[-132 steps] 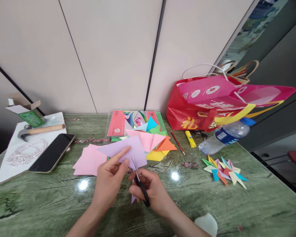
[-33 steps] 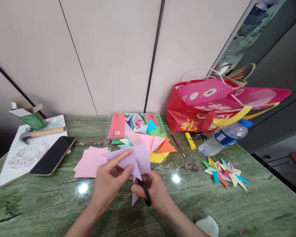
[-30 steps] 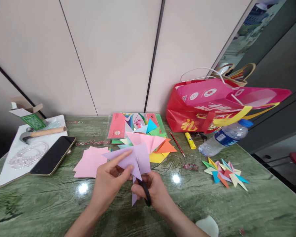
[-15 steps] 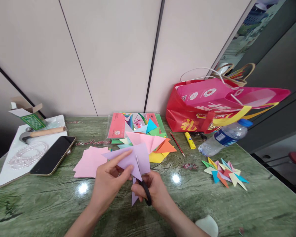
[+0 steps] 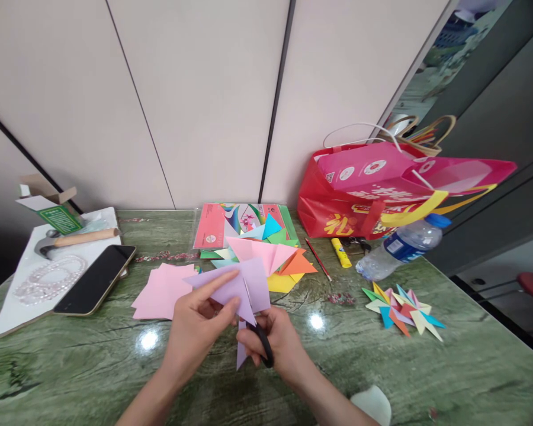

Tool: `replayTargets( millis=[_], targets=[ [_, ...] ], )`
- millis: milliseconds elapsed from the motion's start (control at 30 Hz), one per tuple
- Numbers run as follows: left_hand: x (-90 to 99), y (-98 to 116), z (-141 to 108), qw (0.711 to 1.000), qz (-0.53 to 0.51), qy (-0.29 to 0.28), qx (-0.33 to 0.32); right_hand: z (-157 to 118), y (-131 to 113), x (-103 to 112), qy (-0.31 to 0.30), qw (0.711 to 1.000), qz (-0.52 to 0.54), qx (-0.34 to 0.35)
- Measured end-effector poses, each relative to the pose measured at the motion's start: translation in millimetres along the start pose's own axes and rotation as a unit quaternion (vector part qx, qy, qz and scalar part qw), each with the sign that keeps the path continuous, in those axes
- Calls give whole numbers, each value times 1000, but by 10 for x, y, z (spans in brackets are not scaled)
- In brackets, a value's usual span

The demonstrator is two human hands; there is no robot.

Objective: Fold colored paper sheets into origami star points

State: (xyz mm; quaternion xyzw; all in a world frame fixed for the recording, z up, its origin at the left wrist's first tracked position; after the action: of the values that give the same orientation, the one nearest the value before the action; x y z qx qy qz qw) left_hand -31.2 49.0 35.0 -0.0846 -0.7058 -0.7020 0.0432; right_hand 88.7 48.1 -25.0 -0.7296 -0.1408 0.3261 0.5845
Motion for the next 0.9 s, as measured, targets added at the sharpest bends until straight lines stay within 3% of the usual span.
replayTargets(
  millis=[233, 467, 600, 900],
  targets=[
    [16, -42, 18, 1000, -11, 1, -8, 13, 27, -26, -20, 999, 35, -10],
    [182, 15, 4, 997, -4, 77, -5, 15, 97, -78, -59, 996, 63, -30],
    [243, 31, 10, 993, -19, 110, -24, -8, 80, -124, -110, 990, 86, -15],
    [165, -115, 39, 995, -95, 10, 8, -19, 15, -120, -150, 985, 90, 2]
  ],
)
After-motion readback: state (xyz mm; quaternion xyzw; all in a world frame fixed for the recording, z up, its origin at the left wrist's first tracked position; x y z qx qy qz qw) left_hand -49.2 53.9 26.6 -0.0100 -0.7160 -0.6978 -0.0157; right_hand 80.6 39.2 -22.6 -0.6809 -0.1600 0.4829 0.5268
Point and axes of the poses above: each hand's wrist, its own z-axis towards the middle knuckle, its own x-axis out of the back of the hand, y = z × x, the point moved 6 cm from there along z, towards the middle knuckle, and after that the axes turned 13 degrees about -y, right-handed, at the moved point
